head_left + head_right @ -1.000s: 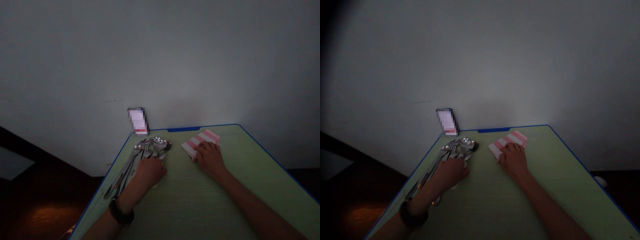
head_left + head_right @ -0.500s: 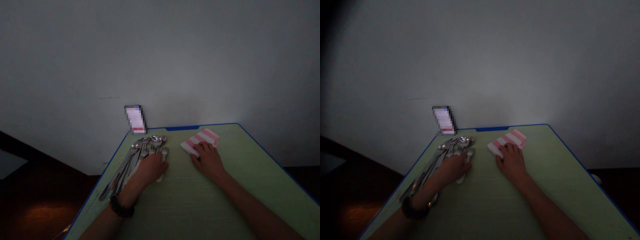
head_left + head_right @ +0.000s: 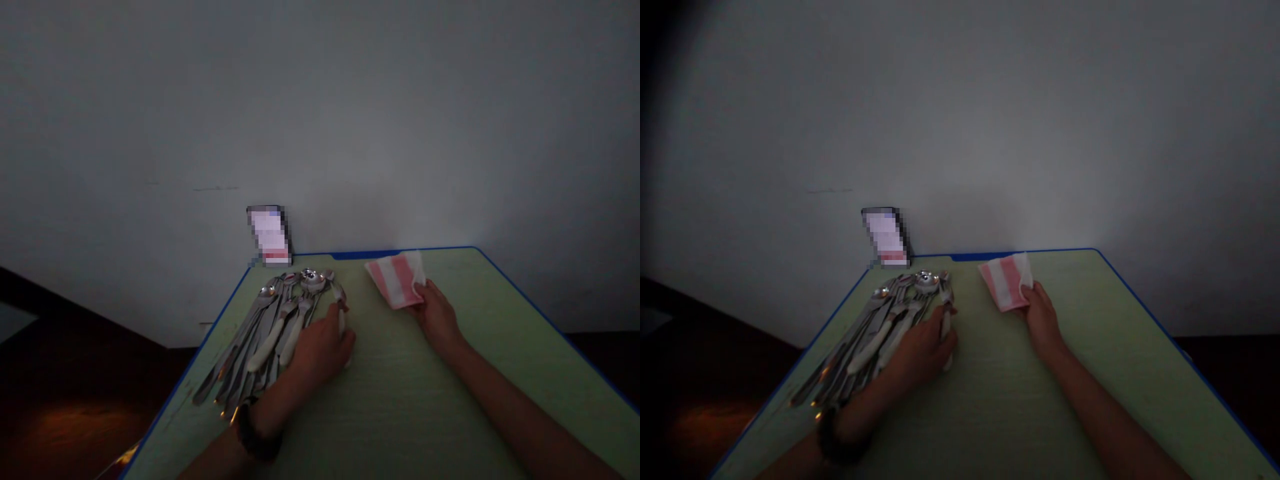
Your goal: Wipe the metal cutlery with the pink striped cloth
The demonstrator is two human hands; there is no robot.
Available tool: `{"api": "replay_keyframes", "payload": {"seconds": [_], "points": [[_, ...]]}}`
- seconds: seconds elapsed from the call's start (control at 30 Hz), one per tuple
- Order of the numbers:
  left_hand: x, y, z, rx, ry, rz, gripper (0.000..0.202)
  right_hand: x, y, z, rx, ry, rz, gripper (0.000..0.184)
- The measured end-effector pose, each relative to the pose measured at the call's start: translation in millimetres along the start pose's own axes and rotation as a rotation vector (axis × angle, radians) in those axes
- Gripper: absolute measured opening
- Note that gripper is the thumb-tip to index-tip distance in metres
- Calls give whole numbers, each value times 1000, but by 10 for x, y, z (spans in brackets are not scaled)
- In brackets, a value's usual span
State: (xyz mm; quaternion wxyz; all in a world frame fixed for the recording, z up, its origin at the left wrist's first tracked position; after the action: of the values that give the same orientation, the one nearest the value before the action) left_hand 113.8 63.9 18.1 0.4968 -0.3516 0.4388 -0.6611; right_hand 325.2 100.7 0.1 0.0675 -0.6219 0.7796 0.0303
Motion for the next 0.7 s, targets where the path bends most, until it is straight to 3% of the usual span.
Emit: {"api": "replay_keyframes", "payload": {"seconds": [0.3, 0.57, 0.7], "points": [[171, 33, 209, 286, 75, 19, 34, 54, 139, 83, -427, 195, -108, 27], [124, 18, 46, 680, 31, 60, 27, 238, 266, 82, -463, 312, -237, 45], [103, 91, 22, 861, -10, 27, 31, 307, 351, 5, -518, 257, -283, 41]]}}
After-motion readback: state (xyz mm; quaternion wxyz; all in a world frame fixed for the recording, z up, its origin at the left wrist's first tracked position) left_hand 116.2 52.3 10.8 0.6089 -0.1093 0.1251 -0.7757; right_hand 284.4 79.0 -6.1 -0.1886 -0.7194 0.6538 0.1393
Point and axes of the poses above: each hand's wrist, its own x-axis away from the middle knuckle, its own y-axis out of the palm, z = x × y, the point moved 10 cm from there along -x, towards the middle knuckle
